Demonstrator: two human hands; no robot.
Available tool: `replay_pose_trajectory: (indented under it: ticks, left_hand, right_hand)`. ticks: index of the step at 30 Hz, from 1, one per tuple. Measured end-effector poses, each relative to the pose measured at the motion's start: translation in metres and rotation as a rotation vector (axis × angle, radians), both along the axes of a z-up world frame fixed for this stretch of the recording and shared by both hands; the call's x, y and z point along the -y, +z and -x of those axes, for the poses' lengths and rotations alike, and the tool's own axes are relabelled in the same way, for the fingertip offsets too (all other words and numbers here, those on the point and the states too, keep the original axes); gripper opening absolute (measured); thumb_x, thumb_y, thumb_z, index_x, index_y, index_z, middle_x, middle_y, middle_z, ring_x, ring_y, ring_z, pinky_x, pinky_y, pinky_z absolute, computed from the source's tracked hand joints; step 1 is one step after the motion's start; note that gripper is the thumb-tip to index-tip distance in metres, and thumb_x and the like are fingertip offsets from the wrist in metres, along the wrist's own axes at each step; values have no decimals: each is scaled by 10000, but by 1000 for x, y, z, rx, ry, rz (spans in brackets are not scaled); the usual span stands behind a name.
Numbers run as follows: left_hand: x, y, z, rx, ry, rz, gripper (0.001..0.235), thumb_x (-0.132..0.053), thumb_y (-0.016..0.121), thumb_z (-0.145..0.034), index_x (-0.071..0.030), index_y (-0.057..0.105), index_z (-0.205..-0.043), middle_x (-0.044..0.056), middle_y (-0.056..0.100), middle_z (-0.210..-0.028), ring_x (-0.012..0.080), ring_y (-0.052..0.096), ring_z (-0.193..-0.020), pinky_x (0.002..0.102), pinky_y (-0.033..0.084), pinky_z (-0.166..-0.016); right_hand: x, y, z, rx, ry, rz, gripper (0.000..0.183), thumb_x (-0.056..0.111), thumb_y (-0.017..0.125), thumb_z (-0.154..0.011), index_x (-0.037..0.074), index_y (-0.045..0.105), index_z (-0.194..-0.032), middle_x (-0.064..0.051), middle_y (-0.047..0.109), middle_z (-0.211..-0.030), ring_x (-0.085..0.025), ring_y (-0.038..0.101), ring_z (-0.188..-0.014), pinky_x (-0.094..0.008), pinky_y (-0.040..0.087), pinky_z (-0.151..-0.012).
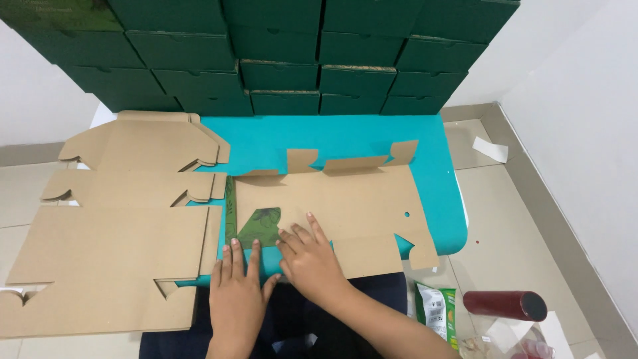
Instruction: Assembling cardboard boxes from flat sheets by folding along creases and tucking flaps
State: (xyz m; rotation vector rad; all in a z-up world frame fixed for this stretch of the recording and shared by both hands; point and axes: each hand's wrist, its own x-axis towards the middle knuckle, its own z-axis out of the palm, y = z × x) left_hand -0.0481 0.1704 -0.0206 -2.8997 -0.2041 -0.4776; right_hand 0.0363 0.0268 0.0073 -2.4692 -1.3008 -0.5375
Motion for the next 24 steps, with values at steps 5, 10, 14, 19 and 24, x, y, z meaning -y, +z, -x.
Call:
replay_pose_trajectory:
  ticks: [5,10,14,19,24]
  left_hand:
    - [3,-2,-1,15,-15,-46,687,-669,424,-799,-355,384,-1409,238,467,-1387,338,504,-1245,414,380,-1036]
    - [5,-3,-1,-43,6,-66,751,-721,392,-777,-369,327,-1437,242,442,-1401,347,474,-1269,426,367,-1051]
    - [8,-1,-2,-36,1,-54,734,-688,403,-788,-323,356,-1423,269,439,-1390,376,463,-1270,466,317,-1093]
    - [8,-3,-1,-7,1,-72,734,-677,395,-787,-331,342,-1432,242,434,-1415,358,450,-1295,497,280,-1126]
    - [13,-4,-1,-53,24,-60,806,-726,345,-788,-250,344,-1439,273,398,-1427,392,413,-1319,483,268,-1125]
  right_hand:
    - [15,4,-3,27,-7,-44,227,128,606,-830,1,691,-998,-126,656,-1093,-332,563,-1094,-583,282,-1095]
    - [19,-4,-3,-49,7,-52,269,124,624,-819,2,665,-1056,-123,630,-1156,-321,538,-1138,-568,258,-1109]
    - [26,-3,0,-132,17,-3,358,255,585,-879,35,627,-1159,-111,569,-1289,-315,475,-1231,-503,335,-1045]
    - [31,-1,2,-207,20,101,619,510,518,-906,38,537,-1306,-124,468,-1412,-324,372,-1333,-497,279,-1069]
    - [35,1,3,-289,78,311,950,584,682,-748,111,284,-1469,-137,202,-1545,-357,166,-1413,-518,141,-1110]
